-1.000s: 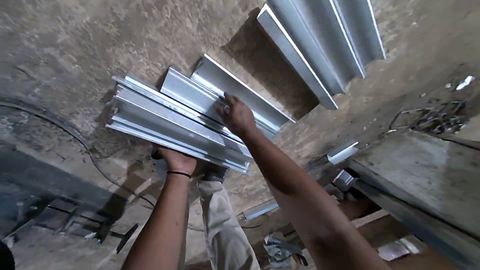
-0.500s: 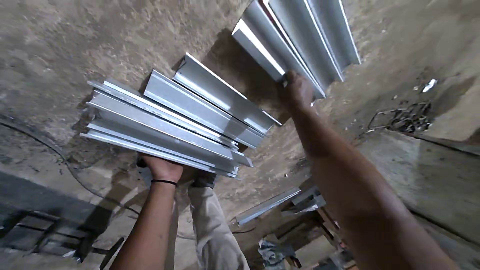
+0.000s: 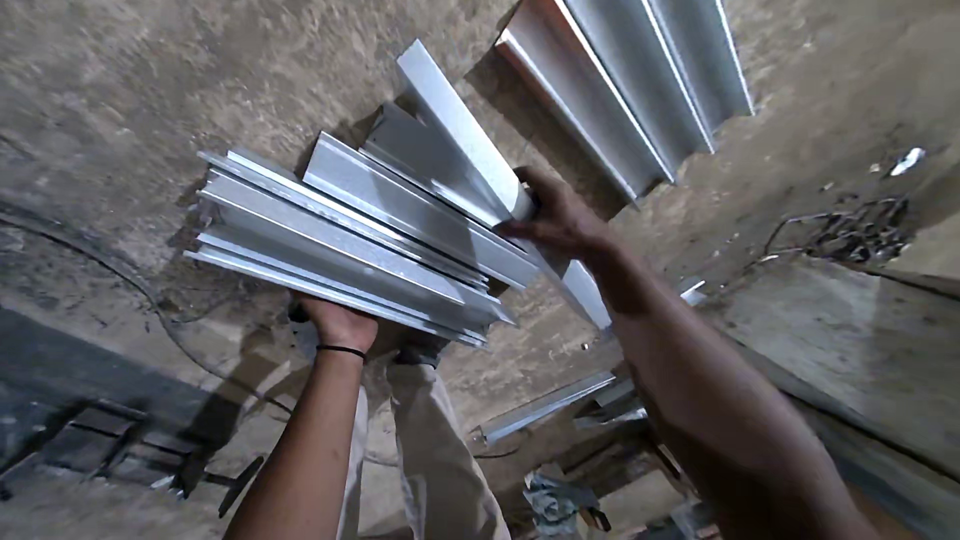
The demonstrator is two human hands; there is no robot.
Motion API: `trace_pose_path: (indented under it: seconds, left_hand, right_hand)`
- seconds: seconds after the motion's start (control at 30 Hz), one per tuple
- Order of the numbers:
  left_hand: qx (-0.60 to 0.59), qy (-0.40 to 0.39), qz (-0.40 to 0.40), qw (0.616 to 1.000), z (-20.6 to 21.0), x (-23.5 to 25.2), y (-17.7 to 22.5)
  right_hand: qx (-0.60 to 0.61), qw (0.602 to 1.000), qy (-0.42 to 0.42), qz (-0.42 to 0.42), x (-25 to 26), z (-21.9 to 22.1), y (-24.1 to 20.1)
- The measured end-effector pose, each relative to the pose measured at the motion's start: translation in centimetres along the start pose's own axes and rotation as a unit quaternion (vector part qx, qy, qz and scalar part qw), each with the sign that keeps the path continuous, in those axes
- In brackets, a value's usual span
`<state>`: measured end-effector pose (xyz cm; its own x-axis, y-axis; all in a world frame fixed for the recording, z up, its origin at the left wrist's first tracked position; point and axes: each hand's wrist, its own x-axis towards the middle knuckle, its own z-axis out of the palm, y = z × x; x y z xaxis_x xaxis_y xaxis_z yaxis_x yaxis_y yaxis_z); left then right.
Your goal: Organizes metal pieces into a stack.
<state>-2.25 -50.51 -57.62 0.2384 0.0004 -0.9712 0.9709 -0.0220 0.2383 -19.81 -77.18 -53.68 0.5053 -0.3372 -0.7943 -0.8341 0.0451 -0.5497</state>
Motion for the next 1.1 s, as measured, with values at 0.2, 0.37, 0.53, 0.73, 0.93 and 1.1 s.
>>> trace_pose_path:
  seconds: [0.2, 0.37, 0.53, 0.73, 0.93, 1.1]
  left_hand:
    - [0.009, -0.002, 0.003, 1.0, -0.2, -0.1, 0.0]
    - [0.012, -0.004, -0.003, 1.0, -0.2, 0.1, 0.0]
    - [0.018, -0.004, 0.003, 1.0, 0.0, 0.0, 0.0]
    - [0.015, -0.002, 0.0, 1.0, -0.2, 0.2, -0.2]
    - [0.012, 0.001, 0.004, 1.0, 0.0, 0.1, -0.2]
    - [0.007, 0.004, 0.007, 1.0, 0.2, 0.1, -0.1]
  right_hand:
    - [0.084, 0.993, -0.05, -0.07, 0.2, -2.2, 0.2]
    - [0.024, 0.996, -0.076, 0.03, 1.9, -2.4, 1.5]
    - [-0.248, 0.96, 0.108, 0.075, 5.0, -1.2, 3.9]
    - [-0.25, 0.953, 0.144, 0.092, 5.8, 0.5, 3.5]
    - [-0.299, 0.95, 0.046, 0.076, 4.5, 4.3, 4.2]
    - [-0.215, 0.967, 0.081, 0.106, 5.6, 3.6, 5.5]
